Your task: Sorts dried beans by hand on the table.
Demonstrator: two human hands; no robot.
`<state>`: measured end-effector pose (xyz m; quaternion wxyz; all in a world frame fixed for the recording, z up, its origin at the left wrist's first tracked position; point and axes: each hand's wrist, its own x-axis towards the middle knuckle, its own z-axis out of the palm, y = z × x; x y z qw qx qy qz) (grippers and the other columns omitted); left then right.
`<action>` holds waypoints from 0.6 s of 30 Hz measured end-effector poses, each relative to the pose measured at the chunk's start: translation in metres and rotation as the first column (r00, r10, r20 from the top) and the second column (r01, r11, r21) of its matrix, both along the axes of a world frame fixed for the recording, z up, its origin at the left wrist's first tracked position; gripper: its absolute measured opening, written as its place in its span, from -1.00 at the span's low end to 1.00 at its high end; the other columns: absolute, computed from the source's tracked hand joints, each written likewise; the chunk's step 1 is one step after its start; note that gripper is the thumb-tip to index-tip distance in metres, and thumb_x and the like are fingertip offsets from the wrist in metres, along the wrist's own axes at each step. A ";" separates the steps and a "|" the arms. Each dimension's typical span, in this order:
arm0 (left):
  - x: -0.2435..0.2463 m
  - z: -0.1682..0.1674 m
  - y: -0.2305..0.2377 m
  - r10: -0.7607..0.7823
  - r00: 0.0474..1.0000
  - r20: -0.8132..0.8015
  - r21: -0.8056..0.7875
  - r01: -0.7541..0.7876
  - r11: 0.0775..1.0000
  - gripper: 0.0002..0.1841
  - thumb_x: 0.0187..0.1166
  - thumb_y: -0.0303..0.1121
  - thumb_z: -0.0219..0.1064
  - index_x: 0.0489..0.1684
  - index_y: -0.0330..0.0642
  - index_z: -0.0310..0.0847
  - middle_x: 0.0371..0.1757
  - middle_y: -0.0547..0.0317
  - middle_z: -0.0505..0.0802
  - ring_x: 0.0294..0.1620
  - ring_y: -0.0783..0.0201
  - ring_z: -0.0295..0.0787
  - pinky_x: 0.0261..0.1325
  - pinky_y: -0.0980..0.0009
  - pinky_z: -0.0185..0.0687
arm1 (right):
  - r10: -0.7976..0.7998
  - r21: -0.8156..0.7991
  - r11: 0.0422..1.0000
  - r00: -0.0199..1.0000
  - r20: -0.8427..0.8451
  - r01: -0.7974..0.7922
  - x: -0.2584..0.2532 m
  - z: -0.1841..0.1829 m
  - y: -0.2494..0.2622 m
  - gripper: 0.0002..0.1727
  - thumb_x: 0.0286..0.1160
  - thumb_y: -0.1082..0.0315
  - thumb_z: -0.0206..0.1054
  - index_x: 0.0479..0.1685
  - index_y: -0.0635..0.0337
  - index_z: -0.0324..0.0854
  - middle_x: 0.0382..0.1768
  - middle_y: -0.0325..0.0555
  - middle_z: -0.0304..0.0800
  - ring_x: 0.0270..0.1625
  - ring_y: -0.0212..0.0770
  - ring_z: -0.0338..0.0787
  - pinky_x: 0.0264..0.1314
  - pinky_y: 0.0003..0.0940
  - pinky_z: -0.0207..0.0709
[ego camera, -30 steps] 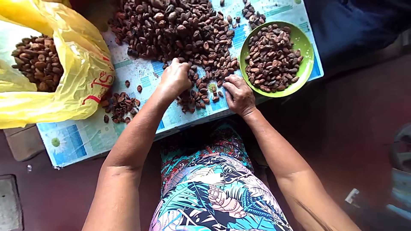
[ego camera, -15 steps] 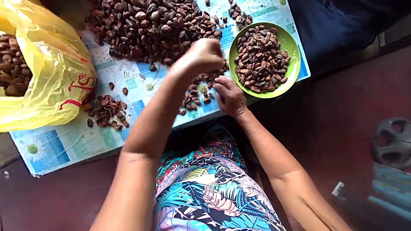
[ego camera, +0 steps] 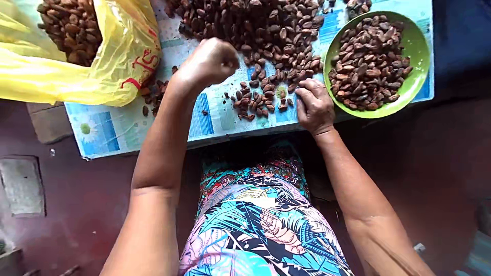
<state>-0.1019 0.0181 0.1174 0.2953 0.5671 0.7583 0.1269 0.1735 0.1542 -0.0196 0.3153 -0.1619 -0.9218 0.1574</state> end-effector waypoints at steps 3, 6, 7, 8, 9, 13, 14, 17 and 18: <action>0.004 -0.021 -0.039 0.123 0.992 0.021 -0.039 -0.122 0.992 -0.75 0.67 -0.55 0.23 0.16 -0.46 0.73 0.03 -0.36 0.84 0.05 -0.21 0.80 0.26 -0.19 0.59 | -0.011 0.001 1.000 1.000 0.015 0.010 0.000 0.003 -0.001 -0.69 0.58 0.43 0.15 0.00 0.33 0.82 0.24 0.25 0.82 0.44 0.25 0.73 0.58 0.00 0.49; 0.018 -0.043 -0.058 0.198 0.980 0.022 0.089 -0.199 0.976 -0.74 0.62 -0.56 0.27 0.17 -0.46 0.73 -0.02 -0.35 0.82 -0.02 -0.19 0.78 0.20 -0.11 0.62 | -0.009 0.006 1.000 1.000 0.017 0.009 0.001 0.003 0.000 -0.69 0.58 0.42 0.15 0.00 0.34 0.82 0.23 0.26 0.83 0.43 0.27 0.73 0.58 0.01 0.49; 0.022 -0.048 -0.060 0.207 0.978 0.015 0.118 -0.208 0.971 -0.73 0.61 -0.55 0.29 0.20 -0.43 0.72 -0.02 -0.33 0.81 -0.04 -0.19 0.77 0.17 -0.11 0.63 | -0.009 0.008 1.000 1.000 0.016 0.009 0.001 0.003 0.000 -0.69 0.58 0.43 0.15 0.00 0.34 0.82 0.23 0.26 0.83 0.43 0.27 0.73 0.58 0.01 0.49; 0.027 -0.052 -0.060 0.208 0.978 0.008 0.135 -0.207 0.969 -0.71 0.61 -0.54 0.31 0.23 -0.39 0.71 0.02 -0.33 0.79 -0.04 -0.20 0.77 0.14 -0.13 0.64 | -0.011 0.012 1.000 1.000 0.017 0.011 0.001 0.002 0.000 -0.69 0.58 0.43 0.15 0.00 0.33 0.82 0.24 0.26 0.83 0.43 0.26 0.73 0.58 0.00 0.49; 0.031 -0.057 -0.060 0.204 0.979 -0.002 0.146 -0.201 0.969 -0.69 0.60 -0.53 0.32 0.26 -0.36 0.71 0.07 -0.34 0.78 -0.03 -0.22 0.77 0.11 -0.16 0.63 | -0.013 0.014 1.000 1.000 0.022 0.012 0.002 0.002 0.001 -0.69 0.58 0.43 0.15 0.01 0.33 0.82 0.24 0.26 0.82 0.44 0.26 0.73 0.58 -0.01 0.49; 0.041 -0.072 -0.059 0.227 0.973 -0.051 0.169 -0.216 0.962 -0.76 0.62 -0.43 0.33 0.13 -0.28 0.78 0.12 -0.36 0.75 0.10 -0.31 0.76 0.14 -0.27 0.61 | -0.016 0.024 1.000 1.000 0.022 0.015 0.002 0.001 0.001 -0.68 0.57 0.44 0.14 0.02 0.34 0.82 0.24 0.27 0.83 0.44 0.25 0.73 0.59 -0.02 0.47; 0.042 -0.074 -0.061 0.242 0.969 -0.049 0.202 -0.227 0.953 -0.77 0.63 -0.42 0.33 0.11 -0.29 0.79 0.11 -0.37 0.75 0.10 -0.32 0.77 0.14 -0.25 0.62 | -0.015 0.026 1.000 1.000 0.020 0.014 0.002 0.002 0.001 -0.68 0.58 0.43 0.14 0.02 0.34 0.82 0.24 0.27 0.83 0.44 0.25 0.73 0.59 -0.02 0.47; 0.033 -0.072 -0.072 0.358 0.920 0.159 0.324 -0.391 0.862 -0.73 0.63 -0.45 0.28 0.12 -0.46 0.73 0.10 -0.31 0.78 -0.02 -0.03 0.75 0.11 0.09 0.64 | -0.019 0.025 1.000 1.000 0.025 0.018 0.002 0.000 0.002 -0.67 0.60 0.42 0.14 0.03 0.33 0.82 0.25 0.27 0.82 0.45 0.24 0.72 0.60 -0.03 0.47; 0.030 -0.069 -0.076 0.413 0.844 0.341 0.316 -0.517 0.795 -0.73 0.63 -0.47 0.23 0.13 -0.47 0.68 0.08 -0.14 0.78 -0.11 0.21 0.75 0.03 0.30 0.68 | -0.020 0.026 0.999 1.000 0.022 0.019 0.002 0.000 0.002 -0.67 0.60 0.41 0.14 0.03 0.33 0.82 0.24 0.28 0.82 0.44 0.25 0.73 0.60 -0.03 0.47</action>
